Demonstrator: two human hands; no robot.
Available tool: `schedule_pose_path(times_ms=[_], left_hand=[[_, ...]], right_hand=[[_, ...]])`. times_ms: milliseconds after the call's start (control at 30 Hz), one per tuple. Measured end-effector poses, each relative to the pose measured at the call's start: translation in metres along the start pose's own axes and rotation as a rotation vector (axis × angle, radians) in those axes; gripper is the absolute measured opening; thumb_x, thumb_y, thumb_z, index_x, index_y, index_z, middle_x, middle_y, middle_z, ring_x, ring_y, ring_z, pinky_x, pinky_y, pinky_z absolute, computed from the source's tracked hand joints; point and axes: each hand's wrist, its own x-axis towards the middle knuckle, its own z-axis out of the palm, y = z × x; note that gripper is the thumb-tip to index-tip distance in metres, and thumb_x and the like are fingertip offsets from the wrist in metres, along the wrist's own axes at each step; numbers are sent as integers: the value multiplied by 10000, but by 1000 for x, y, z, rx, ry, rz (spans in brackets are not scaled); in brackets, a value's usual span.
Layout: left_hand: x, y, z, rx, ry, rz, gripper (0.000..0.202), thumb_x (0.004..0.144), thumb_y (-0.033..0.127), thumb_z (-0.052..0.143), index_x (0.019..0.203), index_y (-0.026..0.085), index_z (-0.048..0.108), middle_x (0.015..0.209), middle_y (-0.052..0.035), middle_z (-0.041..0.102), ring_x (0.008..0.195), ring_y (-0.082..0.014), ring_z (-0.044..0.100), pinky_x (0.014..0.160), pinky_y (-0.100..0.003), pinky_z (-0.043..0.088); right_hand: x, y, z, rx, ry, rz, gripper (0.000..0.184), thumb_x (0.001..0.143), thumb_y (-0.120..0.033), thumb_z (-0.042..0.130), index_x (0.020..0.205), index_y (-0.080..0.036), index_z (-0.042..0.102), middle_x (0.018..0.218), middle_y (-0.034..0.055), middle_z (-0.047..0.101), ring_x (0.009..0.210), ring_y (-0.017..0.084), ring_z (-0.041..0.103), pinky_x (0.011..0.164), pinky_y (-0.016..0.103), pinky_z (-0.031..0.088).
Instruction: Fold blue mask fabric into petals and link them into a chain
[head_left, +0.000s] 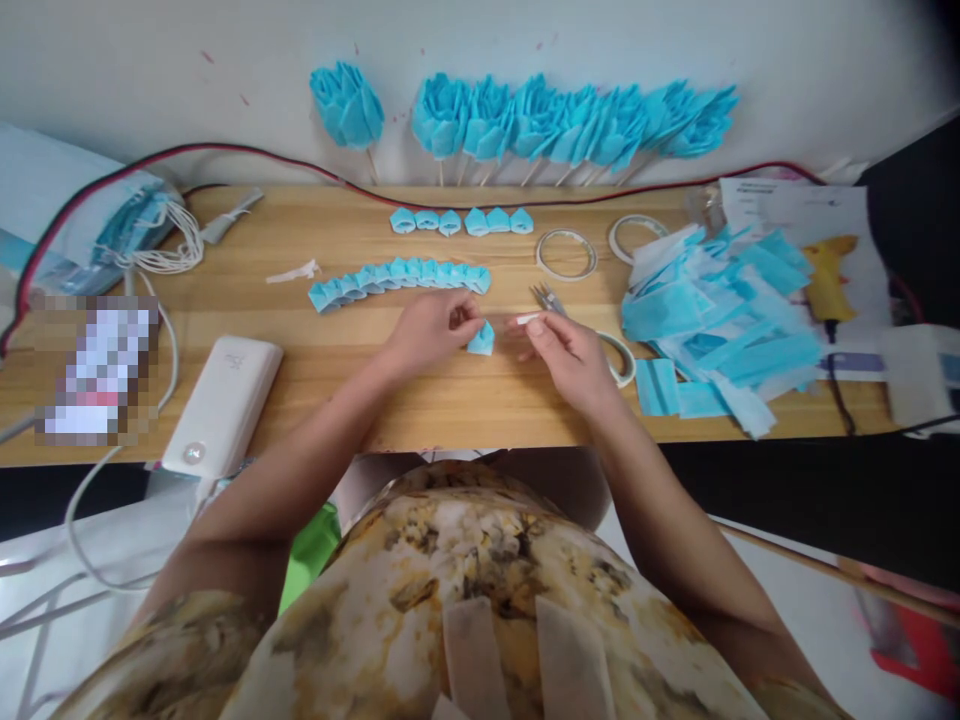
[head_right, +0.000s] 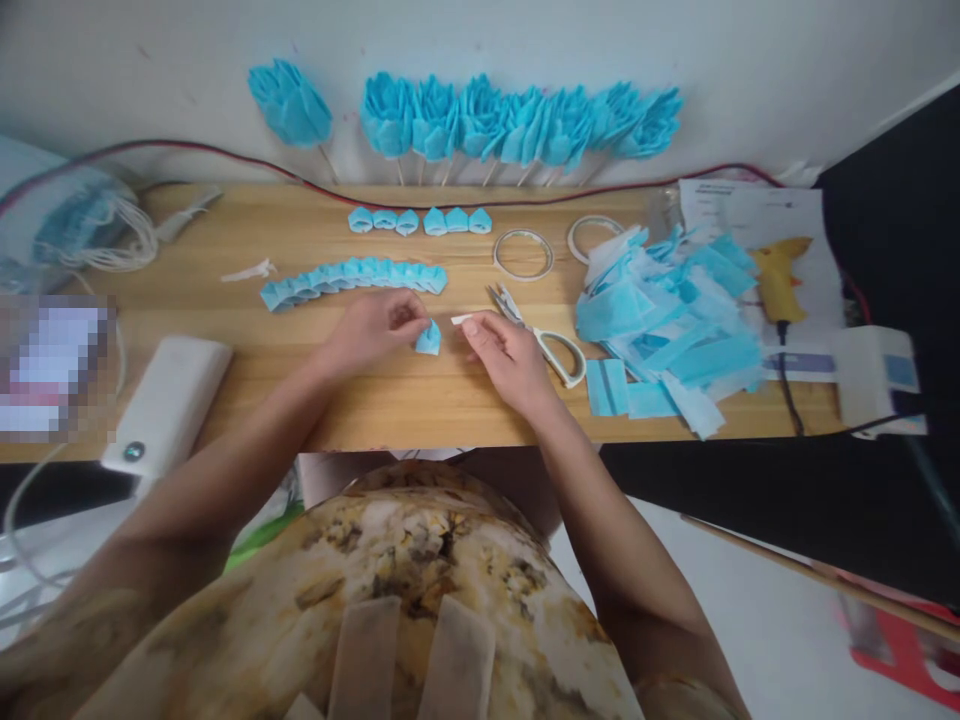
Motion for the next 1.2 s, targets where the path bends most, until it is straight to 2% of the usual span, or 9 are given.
schedule_pose_path(times_ms=[133,267,433,533,767,867,967,1067,1200], left_hand=[[-2,-1,1,-234,10,-11,88,866,232,645,805,179,613,699,19,616,650,-111,530,629,-245,382],[-1,-1,3,-356,35,10,67,856,202,656,812,175,613,731,9,640,642,-98,544,606,-229,393],[-1,1,-3,-531,28,1,346,1011,497,553,954,170,651,719,-9,644,642,-120,607,647,-247,488],[-2,1,-6,-531,-74,-67,463,967,614,594,863,169,669,692,-16,644,644,-125,605,644,-250,490],[-3,2,-7,-636,-166,-191,231,840,383,750,827,157,705,776,-27,735,654,-104,617,654,-236,503],[-1,3,-8,-634,-123,-242,144,859,289,710,835,147,707,783,-36,755,626,-90,612,634,-222,502],[0,4,-10,-631,-110,-260,135,885,256,677,815,142,696,784,-45,766,624,-90,626,637,-220,511],[-1,6,-10,-650,-132,-266,144,898,253,668,808,144,695,757,-33,761,613,-87,630,638,-217,515],[-2,10,-8,-716,-149,-292,143,896,252,671,798,149,682,720,-15,746,585,-76,615,622,-206,507]], right_hand=[[5,-10,0,63,-107,19,488,948,-718,620,985,-283,839,1213,46,799,1010,215,750,800,339,655],[7,-14,4,67,-142,24,506,953,-720,612,1004,-277,852,1112,50,806,903,197,747,784,346,647],[10,-13,7,185,-75,6,479,946,-693,646,985,-262,851,1136,71,811,1029,226,754,770,334,661],[14,-7,6,207,-43,-17,475,951,-685,645,1009,-259,846,1109,75,812,1005,223,758,755,346,669],[22,-6,7,124,-42,-93,400,997,-618,619,1060,-280,824,1117,51,810,1034,221,764,750,340,651],[24,-12,8,-62,108,-234,257,1024,-474,645,1124,-293,798,1084,30,812,976,197,757,790,335,618],[25,-13,9,-356,282,-505,158,1029,-321,645,1065,-273,791,935,28,799,854,196,733,779,351,580],[25,-10,10,-560,327,-723,140,1018,-228,639,1033,-264,773,896,37,793,815,204,716,755,360,559],[23,-5,12,-679,347,-807,136,1005,-206,653,1051,-272,763,894,40,792,797,207,704,735,374,546]])
